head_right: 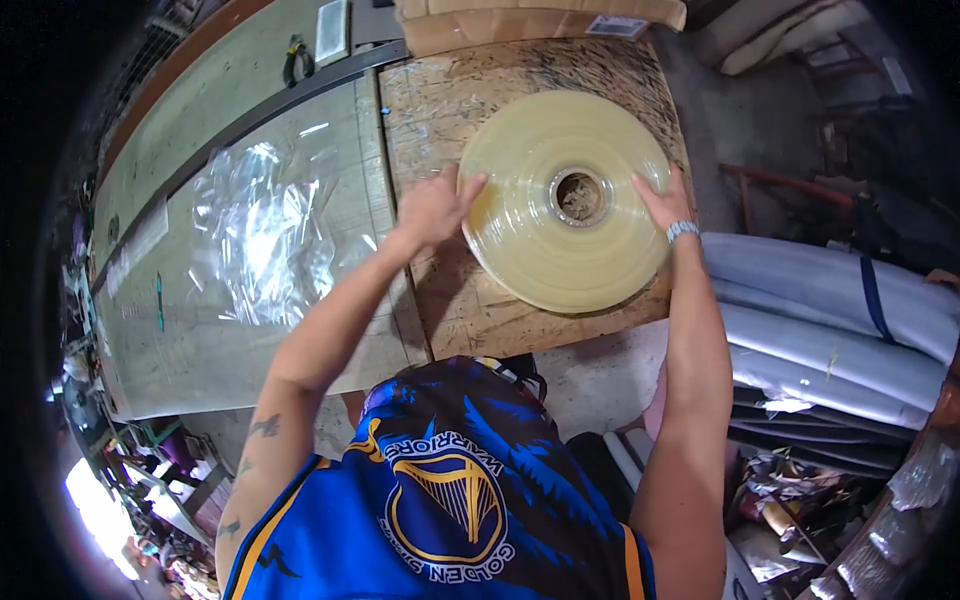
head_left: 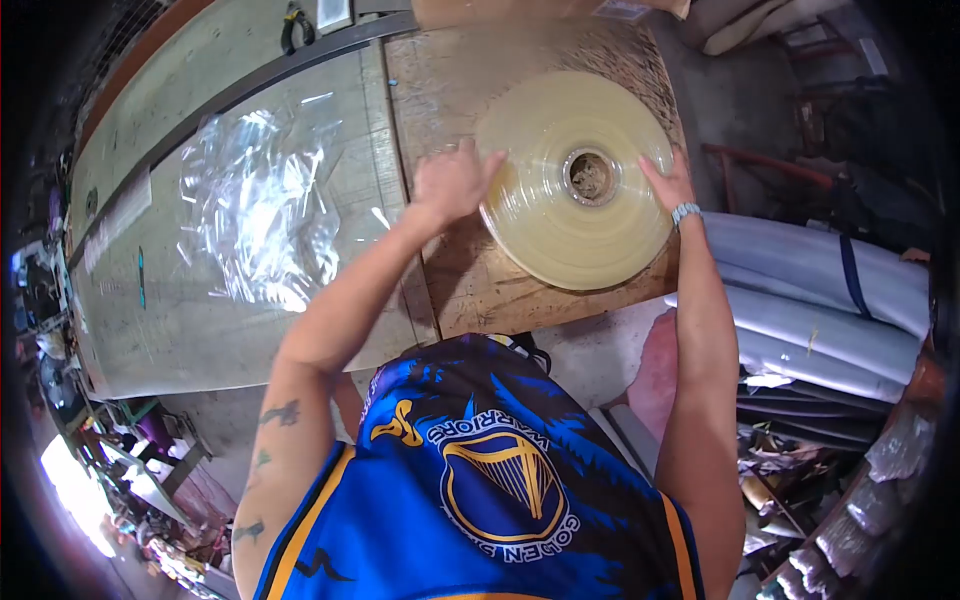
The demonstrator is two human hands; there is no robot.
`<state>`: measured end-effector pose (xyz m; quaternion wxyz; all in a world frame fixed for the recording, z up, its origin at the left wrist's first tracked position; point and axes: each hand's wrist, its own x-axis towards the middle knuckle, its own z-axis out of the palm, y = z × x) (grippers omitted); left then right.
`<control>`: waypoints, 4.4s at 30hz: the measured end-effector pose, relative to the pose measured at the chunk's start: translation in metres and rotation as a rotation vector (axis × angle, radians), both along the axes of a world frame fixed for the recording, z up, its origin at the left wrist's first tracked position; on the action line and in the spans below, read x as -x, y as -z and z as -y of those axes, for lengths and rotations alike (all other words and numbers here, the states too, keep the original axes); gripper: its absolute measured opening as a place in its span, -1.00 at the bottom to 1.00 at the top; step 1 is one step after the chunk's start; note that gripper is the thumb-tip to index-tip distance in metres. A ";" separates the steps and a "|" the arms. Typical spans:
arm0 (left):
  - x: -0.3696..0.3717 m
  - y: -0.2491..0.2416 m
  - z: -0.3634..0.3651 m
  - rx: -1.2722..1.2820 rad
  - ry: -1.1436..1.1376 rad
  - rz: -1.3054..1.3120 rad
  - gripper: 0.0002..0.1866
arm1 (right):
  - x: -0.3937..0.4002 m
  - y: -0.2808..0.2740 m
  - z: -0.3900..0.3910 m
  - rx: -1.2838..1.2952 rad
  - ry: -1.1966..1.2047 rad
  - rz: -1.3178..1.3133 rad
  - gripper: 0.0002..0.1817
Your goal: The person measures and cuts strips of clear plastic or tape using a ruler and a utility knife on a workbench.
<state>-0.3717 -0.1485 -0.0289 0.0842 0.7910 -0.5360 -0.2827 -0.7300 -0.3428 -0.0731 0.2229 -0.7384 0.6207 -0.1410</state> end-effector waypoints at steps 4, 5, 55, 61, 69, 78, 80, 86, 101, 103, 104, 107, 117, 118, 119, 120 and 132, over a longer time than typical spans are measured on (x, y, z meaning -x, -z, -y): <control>0.021 0.047 0.042 0.175 -0.078 0.126 -0.23 | -0.010 -0.034 -0.007 -0.193 0.017 0.107 -0.05; 0.014 0.048 0.048 0.173 -0.046 0.105 -0.25 | -0.005 -0.031 -0.012 -0.208 0.045 0.114 -0.08; -0.390 -0.058 -0.187 0.354 -0.124 0.597 -0.65 | 0.051 0.063 -0.241 -0.065 0.553 0.396 -0.24; -0.170 -0.043 -0.083 0.618 -0.062 0.160 -0.55 | 0.068 0.030 -0.133 0.132 0.364 0.132 -0.16; 0.024 0.029 0.022 0.194 -0.067 0.248 -0.19 | 0.004 0.002 -0.026 -0.017 0.182 -0.053 -0.05; -0.004 0.031 0.122 0.233 0.307 0.128 -0.06 | 0.026 -0.003 -0.102 -0.181 0.363 0.196 -0.30; -0.005 0.032 0.163 0.248 0.463 0.067 0.02 | 0.024 0.006 -0.142 -0.176 0.483 0.230 -0.32; 0.031 0.003 0.261 0.263 1.008 0.032 -0.13 | -0.046 0.026 -0.270 -0.155 0.619 0.459 -0.29; -0.058 0.043 -0.085 0.428 0.194 0.146 -0.45 | -0.089 0.041 -0.285 -0.169 0.724 0.713 -0.45; -0.073 0.041 -0.079 0.437 0.244 0.098 -0.65 | -0.098 0.024 -0.282 -0.184 0.748 0.690 -0.43; -0.082 0.040 -0.080 0.455 0.228 -0.048 -0.72 | -0.102 0.013 -0.282 -0.199 0.787 0.679 -0.42; -0.125 -0.032 -0.089 0.530 0.133 -0.340 -0.85 | -0.094 0.018 -0.280 -0.262 0.787 0.672 -0.35; -0.355 -0.041 -0.150 -0.022 -0.225 0.217 -0.63 | -0.063 0.043 -0.275 -0.385 0.736 0.636 -0.31; -0.366 -0.037 -0.156 -0.060 -0.239 0.233 -0.63 | -0.062 0.036 -0.273 -0.422 0.713 0.609 -0.33; -0.378 -0.033 -0.162 -0.097 -0.252 0.251 -0.62 | -0.055 0.023 -0.272 -0.511 0.606 0.619 -0.37; -0.390 -0.028 -0.171 -0.089 -0.258 0.295 -0.63 | -0.046 0.019 -0.272 -0.524 0.596 0.551 -0.37; -0.222 -0.035 -0.109 0.730 -0.138 0.308 -0.50 | 0.088 0.033 -0.114 0.021 0.359 0.164 -0.07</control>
